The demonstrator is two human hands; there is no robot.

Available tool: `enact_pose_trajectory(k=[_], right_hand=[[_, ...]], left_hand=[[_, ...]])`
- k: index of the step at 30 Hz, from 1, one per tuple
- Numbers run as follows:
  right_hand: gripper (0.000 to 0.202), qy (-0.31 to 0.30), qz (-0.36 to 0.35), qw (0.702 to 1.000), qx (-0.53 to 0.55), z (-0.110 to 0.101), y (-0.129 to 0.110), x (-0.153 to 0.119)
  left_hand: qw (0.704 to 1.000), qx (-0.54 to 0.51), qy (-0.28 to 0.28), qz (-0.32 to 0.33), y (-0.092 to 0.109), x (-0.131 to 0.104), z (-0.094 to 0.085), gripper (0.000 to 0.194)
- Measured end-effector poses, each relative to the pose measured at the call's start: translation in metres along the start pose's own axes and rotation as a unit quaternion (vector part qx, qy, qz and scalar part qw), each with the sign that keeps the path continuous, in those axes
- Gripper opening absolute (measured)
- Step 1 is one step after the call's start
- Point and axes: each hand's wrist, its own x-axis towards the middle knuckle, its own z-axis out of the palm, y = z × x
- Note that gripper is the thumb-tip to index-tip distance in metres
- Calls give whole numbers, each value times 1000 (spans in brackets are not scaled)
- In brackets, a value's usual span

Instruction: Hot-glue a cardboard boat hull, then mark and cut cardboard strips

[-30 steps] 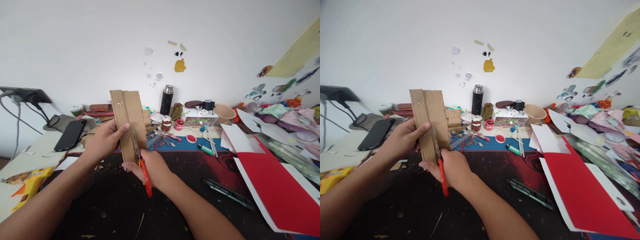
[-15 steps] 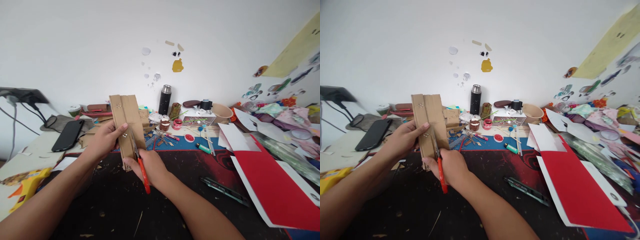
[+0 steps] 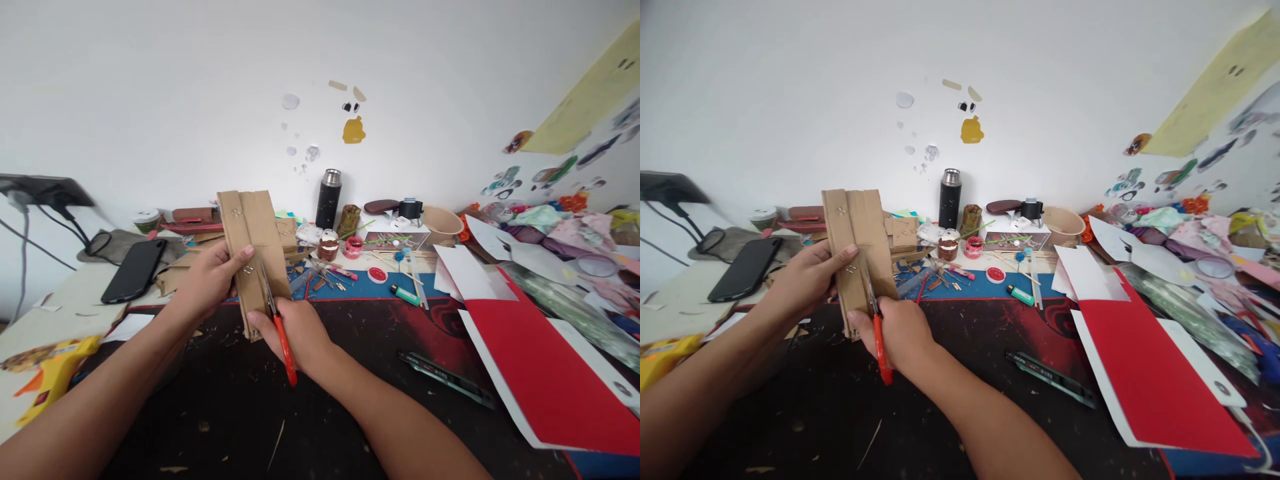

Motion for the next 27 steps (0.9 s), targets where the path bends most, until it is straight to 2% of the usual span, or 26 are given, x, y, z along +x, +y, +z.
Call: enact_pose_trajectory(k=[6,12,17,22,27], right_hand=[[47,9,-6,1000,10,2,2,0],[48,17,-10,1000,21,6,4,0],[40,18,-24,999,18,7,7,1],[43,9,-30,999,-19,2,7,0],[43,4,-43,999,-11,-2,7,-1]], left_hand=[[1000,-10,2,-16,7,-4,4,60],[999,-22,12,-24,0,0,4,66],[1000,-17,4,-11,1,0,2,62],[1000,-4,0,7,1,-1,-1,58],[999,34,1,26,-3,1,-9,57]])
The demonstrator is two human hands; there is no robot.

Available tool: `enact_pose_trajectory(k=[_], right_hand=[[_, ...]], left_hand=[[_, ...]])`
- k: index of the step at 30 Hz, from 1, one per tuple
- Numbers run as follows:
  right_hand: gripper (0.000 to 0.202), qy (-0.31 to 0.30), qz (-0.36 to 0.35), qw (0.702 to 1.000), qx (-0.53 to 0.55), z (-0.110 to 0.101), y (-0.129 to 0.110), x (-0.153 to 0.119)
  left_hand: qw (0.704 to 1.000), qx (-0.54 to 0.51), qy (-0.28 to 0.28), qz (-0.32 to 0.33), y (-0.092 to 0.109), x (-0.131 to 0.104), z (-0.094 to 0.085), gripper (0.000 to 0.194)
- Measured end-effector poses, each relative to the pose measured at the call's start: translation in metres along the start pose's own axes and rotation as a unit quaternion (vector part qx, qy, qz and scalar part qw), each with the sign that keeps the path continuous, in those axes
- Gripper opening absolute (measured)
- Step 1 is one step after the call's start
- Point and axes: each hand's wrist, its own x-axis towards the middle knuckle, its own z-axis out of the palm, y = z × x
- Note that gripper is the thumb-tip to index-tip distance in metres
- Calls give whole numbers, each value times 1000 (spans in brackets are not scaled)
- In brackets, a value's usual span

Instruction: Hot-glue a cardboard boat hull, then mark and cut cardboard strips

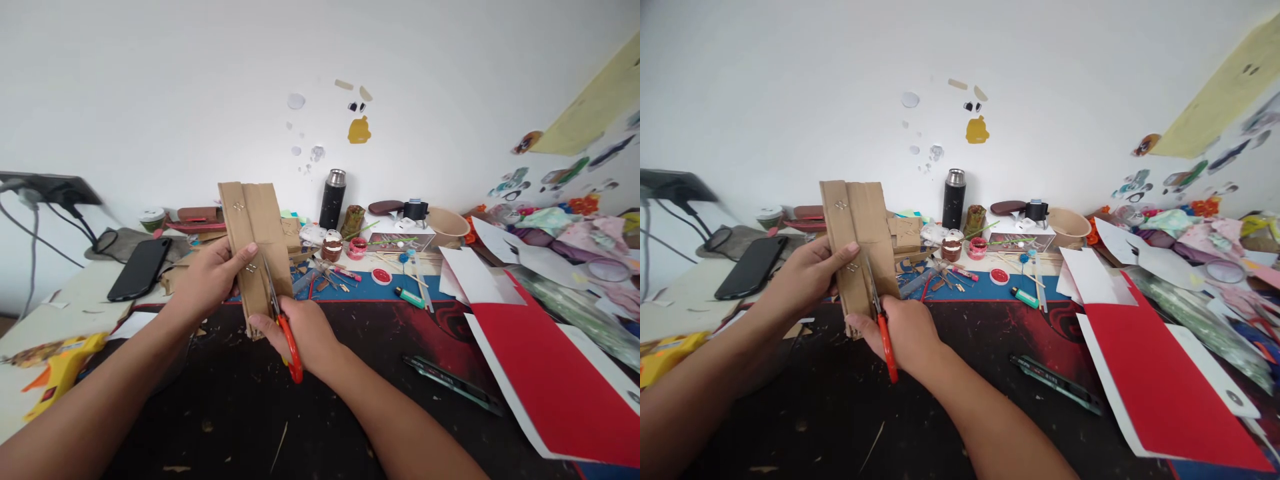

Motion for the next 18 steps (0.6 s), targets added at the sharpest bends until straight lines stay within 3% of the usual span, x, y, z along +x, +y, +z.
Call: enact_pose_trajectory(k=[9,14,18], right_hand=[[57,-4,-11,996,87,-8,2,0],[57,-49,-11,990,131,-18,0,-2],[56,-36,0,987,157,-17,-1,-2]], left_hand=[[999,31,10,-2,14,-5,-7,64],[1000,15,-5,-16,10,-5,-5,62],[999,43,3,-2,9,-5,-3,66]])
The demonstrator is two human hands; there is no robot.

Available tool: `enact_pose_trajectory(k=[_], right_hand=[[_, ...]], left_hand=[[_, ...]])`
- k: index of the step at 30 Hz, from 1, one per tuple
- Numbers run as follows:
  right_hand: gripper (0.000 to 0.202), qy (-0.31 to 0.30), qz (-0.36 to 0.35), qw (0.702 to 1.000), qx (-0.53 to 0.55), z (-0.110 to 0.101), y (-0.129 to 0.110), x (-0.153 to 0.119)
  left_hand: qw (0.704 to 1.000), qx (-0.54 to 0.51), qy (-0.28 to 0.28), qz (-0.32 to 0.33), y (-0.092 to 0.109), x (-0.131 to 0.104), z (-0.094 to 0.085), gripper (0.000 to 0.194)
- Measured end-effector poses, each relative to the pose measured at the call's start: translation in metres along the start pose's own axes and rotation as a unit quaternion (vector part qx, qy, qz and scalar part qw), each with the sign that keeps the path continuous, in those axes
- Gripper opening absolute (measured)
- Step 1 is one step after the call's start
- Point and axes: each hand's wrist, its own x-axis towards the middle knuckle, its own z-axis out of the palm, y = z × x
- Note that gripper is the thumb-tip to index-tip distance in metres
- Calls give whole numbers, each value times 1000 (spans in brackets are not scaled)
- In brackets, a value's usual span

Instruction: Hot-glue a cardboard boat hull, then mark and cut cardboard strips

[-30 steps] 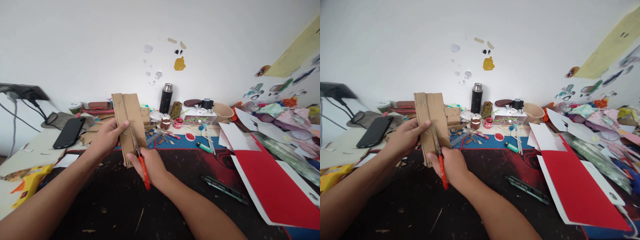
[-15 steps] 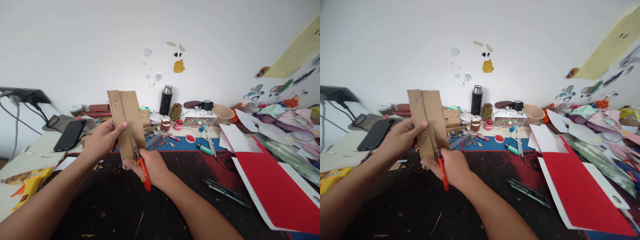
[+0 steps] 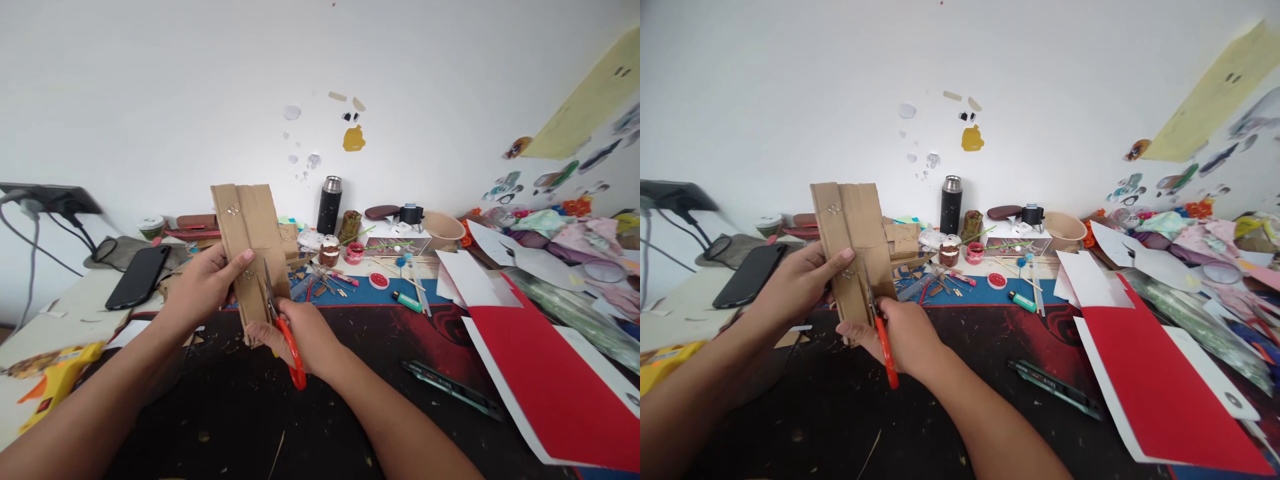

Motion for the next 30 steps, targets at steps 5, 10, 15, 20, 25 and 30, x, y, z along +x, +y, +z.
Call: enact_pose_trajectory(k=[5,10,15,20,25,30], right_hand=[[56,23,18,996,-86,5,-1,1],[47,30,15,993,-113,6,1,2],[54,37,12,989,-144,7,2,3],[57,29,17,989,-145,5,0,3],[57,37,9,984,-177,5,-2,2],[56,38,15,980,-195,5,-4,2]], left_hand=[[998,-53,-8,-33,8,-5,5,68],[999,-33,9,-15,12,-10,11,69],[996,-82,-10,-41,10,-10,14,69],[1000,-29,1,-6,8,-8,13,66],[996,-90,-8,-16,0,-9,16,61],[998,-64,5,8,-1,-12,17,57]])
